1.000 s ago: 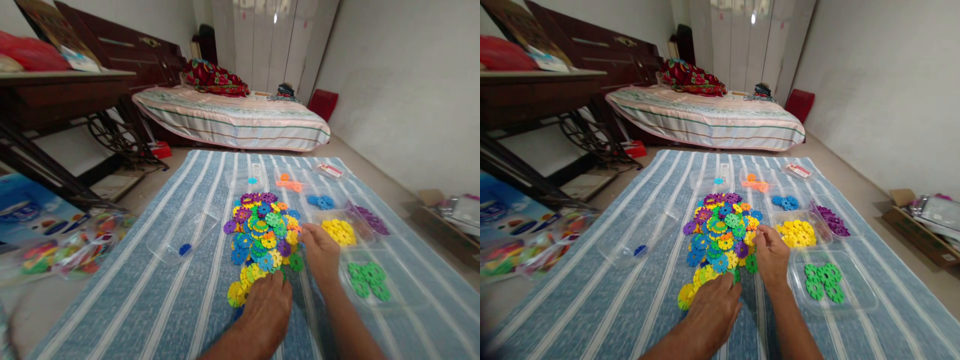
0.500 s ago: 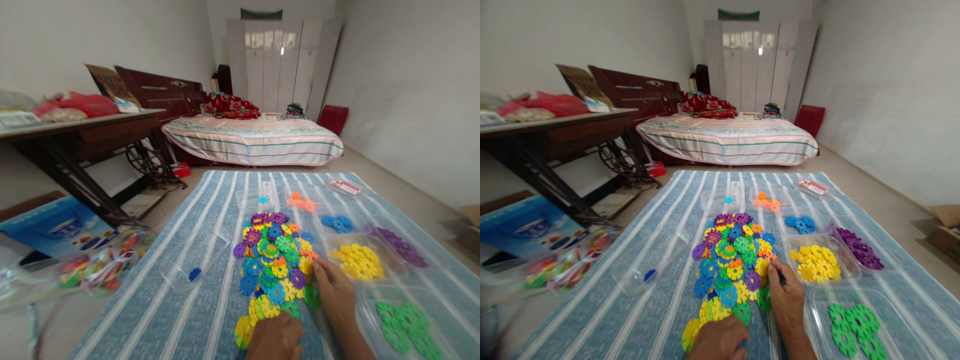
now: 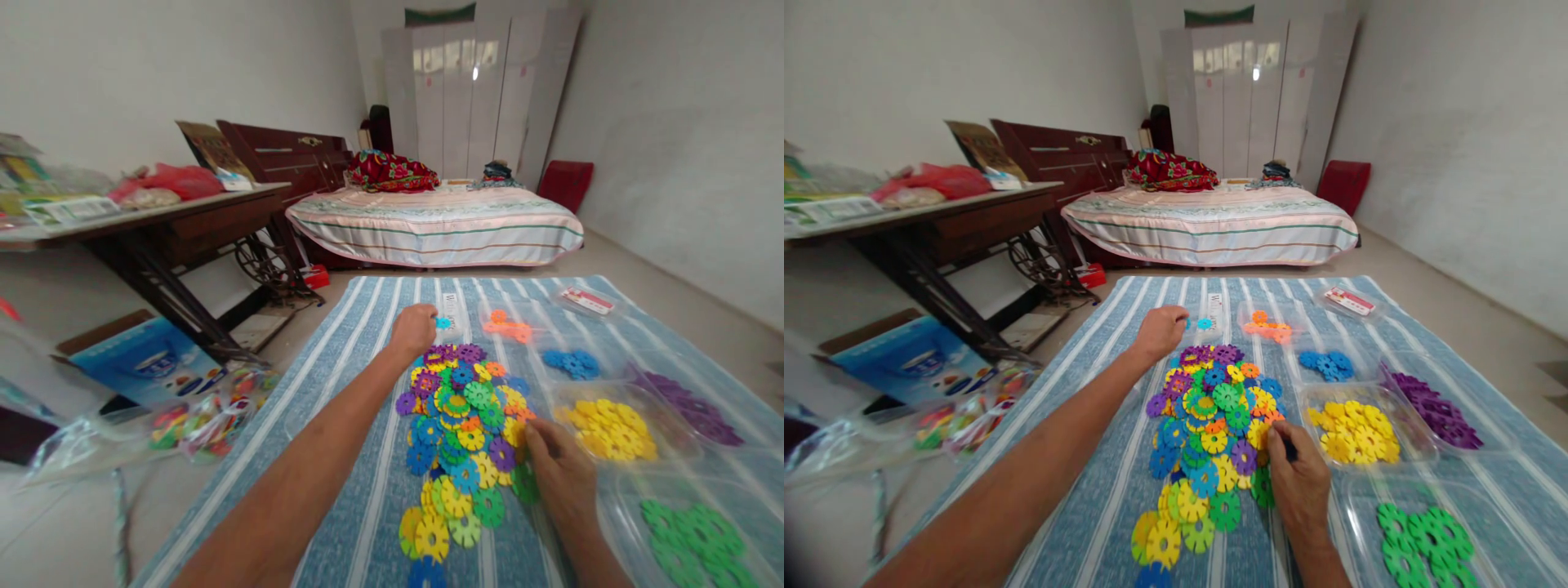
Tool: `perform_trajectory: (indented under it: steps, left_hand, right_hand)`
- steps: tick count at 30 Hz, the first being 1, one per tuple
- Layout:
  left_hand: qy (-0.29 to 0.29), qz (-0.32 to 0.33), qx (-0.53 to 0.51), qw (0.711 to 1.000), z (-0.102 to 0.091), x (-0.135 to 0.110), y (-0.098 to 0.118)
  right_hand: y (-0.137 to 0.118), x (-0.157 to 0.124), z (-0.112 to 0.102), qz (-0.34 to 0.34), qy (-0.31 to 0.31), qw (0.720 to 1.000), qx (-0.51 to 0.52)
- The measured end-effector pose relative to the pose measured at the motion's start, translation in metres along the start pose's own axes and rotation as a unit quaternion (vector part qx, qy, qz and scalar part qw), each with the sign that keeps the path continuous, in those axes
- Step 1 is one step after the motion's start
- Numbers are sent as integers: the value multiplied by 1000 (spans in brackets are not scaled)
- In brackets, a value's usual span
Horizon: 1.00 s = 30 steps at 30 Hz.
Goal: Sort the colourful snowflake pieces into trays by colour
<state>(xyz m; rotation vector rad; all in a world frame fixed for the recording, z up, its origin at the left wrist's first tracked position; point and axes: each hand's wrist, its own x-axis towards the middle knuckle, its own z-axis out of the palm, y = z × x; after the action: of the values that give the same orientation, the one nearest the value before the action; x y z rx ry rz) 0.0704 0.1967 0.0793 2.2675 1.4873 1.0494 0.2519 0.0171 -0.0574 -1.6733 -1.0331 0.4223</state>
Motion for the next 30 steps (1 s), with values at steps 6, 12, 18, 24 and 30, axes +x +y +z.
perform_trajectory:
  steps: [6,12,18,24,30]
  left_hand:
    - [-73,19,108,991,4,12,2]
    - [-266,145,103,947,-3,-77,20]
    - [-330,244,88,908,-8,-149,22]
    - [-358,198,133,903,4,-163,21]
    - [-304,230,149,912,10,-164,21]
  right_hand:
    - [2,1,0,-16,4,1000,-1]
    - [7,1,3,-49,14,999,-16]
    - [7,3,3,-103,28,993,-42]
    - [9,3,5,-152,41,986,-58]
    - [13,3,7,-152,32,986,-61]
